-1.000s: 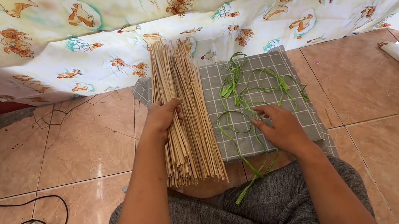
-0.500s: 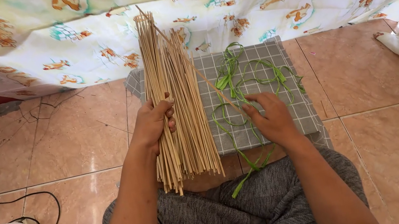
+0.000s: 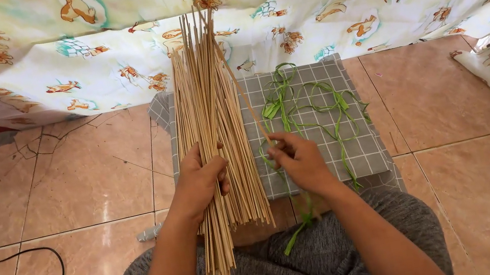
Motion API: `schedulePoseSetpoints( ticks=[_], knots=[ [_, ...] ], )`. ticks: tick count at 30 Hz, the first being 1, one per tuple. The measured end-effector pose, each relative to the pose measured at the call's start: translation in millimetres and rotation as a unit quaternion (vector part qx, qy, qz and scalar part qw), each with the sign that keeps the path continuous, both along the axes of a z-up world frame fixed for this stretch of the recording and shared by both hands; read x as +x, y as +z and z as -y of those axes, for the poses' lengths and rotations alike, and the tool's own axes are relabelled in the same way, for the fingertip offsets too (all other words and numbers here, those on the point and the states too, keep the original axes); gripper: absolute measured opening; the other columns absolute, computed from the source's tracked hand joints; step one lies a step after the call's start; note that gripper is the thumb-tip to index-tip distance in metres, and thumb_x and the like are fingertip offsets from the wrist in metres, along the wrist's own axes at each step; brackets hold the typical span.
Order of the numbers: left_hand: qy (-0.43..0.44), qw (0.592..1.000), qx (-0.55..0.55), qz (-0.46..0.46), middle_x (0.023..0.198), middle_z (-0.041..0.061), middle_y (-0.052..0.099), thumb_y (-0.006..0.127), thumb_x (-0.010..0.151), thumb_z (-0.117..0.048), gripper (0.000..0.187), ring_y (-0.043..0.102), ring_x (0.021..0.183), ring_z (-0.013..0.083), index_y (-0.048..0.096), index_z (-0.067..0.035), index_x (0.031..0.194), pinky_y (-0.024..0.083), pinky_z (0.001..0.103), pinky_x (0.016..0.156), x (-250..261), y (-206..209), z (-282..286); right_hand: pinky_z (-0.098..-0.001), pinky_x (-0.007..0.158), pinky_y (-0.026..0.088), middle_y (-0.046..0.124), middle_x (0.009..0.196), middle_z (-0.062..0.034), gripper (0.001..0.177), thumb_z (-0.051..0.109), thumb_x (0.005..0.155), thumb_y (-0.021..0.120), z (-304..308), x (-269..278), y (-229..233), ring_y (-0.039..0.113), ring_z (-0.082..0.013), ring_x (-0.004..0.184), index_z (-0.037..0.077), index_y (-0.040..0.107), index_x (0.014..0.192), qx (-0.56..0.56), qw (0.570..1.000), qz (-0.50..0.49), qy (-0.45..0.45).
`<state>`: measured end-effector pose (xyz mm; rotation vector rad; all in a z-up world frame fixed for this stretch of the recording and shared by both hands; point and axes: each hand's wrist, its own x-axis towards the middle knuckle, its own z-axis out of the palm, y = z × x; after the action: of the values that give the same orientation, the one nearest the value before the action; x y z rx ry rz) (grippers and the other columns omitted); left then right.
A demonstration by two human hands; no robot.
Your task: Gathering thin wooden sticks into bundles and securing them with green plastic ties.
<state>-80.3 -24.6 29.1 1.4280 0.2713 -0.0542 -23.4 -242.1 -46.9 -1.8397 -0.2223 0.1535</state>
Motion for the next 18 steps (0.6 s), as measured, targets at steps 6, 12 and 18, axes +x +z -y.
schedulePoseSetpoints(
  ticks=[6, 12, 18],
  knots=[
    [-0.047, 0.997, 0.057, 0.0, 0.058, 0.008, 0.049, 0.054, 0.083, 0.002, 0.029, 0.057, 0.04, 0.0201, 0.057, 0.004, 0.113, 0.048, 0.033, 0.042, -14.7, 20.4, 10.4, -0.0325, 0.044, 0.05, 0.064, 0.069, -0.0123, 0.06, 0.018, 0.096, 0.066, -16.4, -8.8, 27.3, 0.061, -0.0198, 0.045, 0.002, 0.045, 0.15, 0.124, 0.988, -0.079, 0.046],
    [-0.122, 0.99, 0.062, 0.011, 0.06, 0.008, 0.054, 0.053, 0.084, 0.001, 0.04, 0.06, 0.042, 0.0195, 0.055, 0.007, 0.123, 0.05, 0.031, 0.045, -20.9, 19.7, 24.2, -0.0253, 0.036, 0.037, 0.056, 0.058, -0.007, 0.052, 0.029, 0.1, 0.065, -24.0, -11.5, 37.5, 0.044, -0.0113, 0.038, 0.002, 0.055, 0.142, 0.225, 0.963, -0.131, 0.068],
    [-0.166, 0.985, 0.028, 0.019, 0.057, 0.005, 0.052, 0.053, 0.081, 0.003, 0.064, 0.057, 0.044, 0.0163, 0.038, 0.014, 0.142, 0.051, 0.033, 0.047, -25.9, 16.0, 44.4, -0.0222, 0.038, 0.033, 0.051, 0.056, -0.0037, 0.017, 0.022, 0.103, 0.059, -13.0, 4.3, 1.8, 0.037, -0.0094, 0.039, 0.007, 0.066, 0.1, 0.285, 0.941, -0.177, 0.047]
  ],
)
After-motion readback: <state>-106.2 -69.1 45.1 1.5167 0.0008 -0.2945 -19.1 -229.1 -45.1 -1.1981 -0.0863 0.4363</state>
